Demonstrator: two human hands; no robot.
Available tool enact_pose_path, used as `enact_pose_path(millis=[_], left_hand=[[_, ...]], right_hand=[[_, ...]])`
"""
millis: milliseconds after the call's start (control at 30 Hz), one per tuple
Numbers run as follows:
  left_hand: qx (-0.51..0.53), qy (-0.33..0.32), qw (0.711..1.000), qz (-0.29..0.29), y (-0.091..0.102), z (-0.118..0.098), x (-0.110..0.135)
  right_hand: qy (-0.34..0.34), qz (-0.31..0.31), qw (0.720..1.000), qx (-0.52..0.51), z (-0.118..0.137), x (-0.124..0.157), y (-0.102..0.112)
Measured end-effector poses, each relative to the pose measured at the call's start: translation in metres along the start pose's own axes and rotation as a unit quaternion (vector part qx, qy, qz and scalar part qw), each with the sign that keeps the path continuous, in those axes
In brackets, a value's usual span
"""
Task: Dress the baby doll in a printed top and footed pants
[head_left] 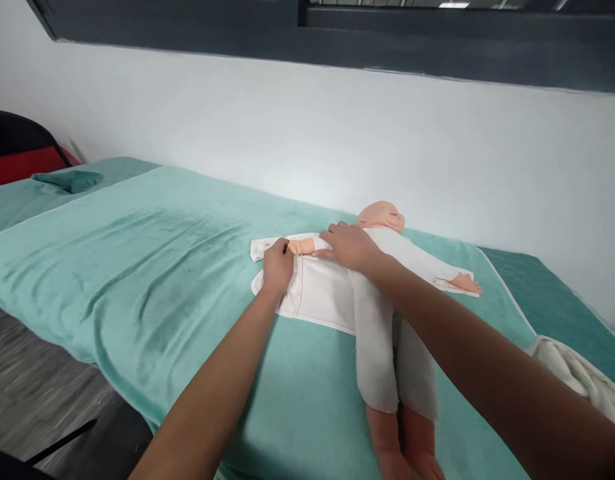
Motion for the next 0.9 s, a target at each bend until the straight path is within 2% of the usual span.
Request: enact_pose_path(millis=[200, 300, 367, 433, 500, 567, 633, 700, 800, 833, 900], left_hand=[[0.145, 0.037, 0.987, -0.060, 0.000, 0.008, -0.002], [0.135, 0.032, 0.988, -0.069, -0.001, 0.006, 0.000], [0.074, 0.002, 0.997, -0.030, -0.003, 0.000, 0.003], [0.002, -0.050, 0.997, 0.053, -0.008, -0.007, 0.006], [-0.040, -0.095, 0.986, 0.129, -0.012, -0.013, 0.009], [-0.055, -0.122, 0.981, 0.141, -0.013, -0.014, 0.009], [-0.076, -0.130, 0.985, 0.089, -0.010, -0.012, 0.007], [-0.119, -0.119, 0.986, 0.022, -0.008, -0.007, 0.005], [-0.185, -0.085, 0.979, -0.024, -0.008, 0.001, 0.003], [-0.200, -0.082, 0.976, -0.022, -0.009, 0.002, 0.003], [-0.220, -0.094, 0.971, -0.006, -0.011, 0.003, 0.003]], right_hand=[[-0.010, 0.015, 1.000, 0.009, 0.001, -0.001, -0.001], [-0.014, 0.023, 1.000, 0.013, 0.003, -0.005, -0.008], [-0.030, 0.016, 0.999, 0.014, 0.007, -0.010, -0.014], [-0.063, -0.001, 0.998, 0.006, 0.013, -0.015, -0.018], [-0.089, -0.011, 0.996, -0.004, 0.019, -0.019, -0.020], [-0.094, -0.015, 0.995, -0.021, 0.021, -0.017, -0.017], [-0.099, -0.046, 0.991, -0.083, 0.012, -0.007, -0.009], [-0.140, -0.116, 0.965, -0.187, -0.009, 0.013, 0.000], [-0.288, -0.221, 0.887, -0.284, -0.056, 0.057, 0.005], [-0.354, -0.235, 0.858, -0.286, -0.071, 0.073, 0.002], [-0.472, -0.197, 0.807, -0.295, -0.094, 0.100, -0.008]])
Point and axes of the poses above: each hand's wrist, its own x-axis away from the middle knuckle, its own y-axis out of the back of the hand, z = x × y, the point moved 2 cm from there along -x, towards the middle knuckle, and after that the axes turned 11 degrees about -y, right-handed, at the moved point
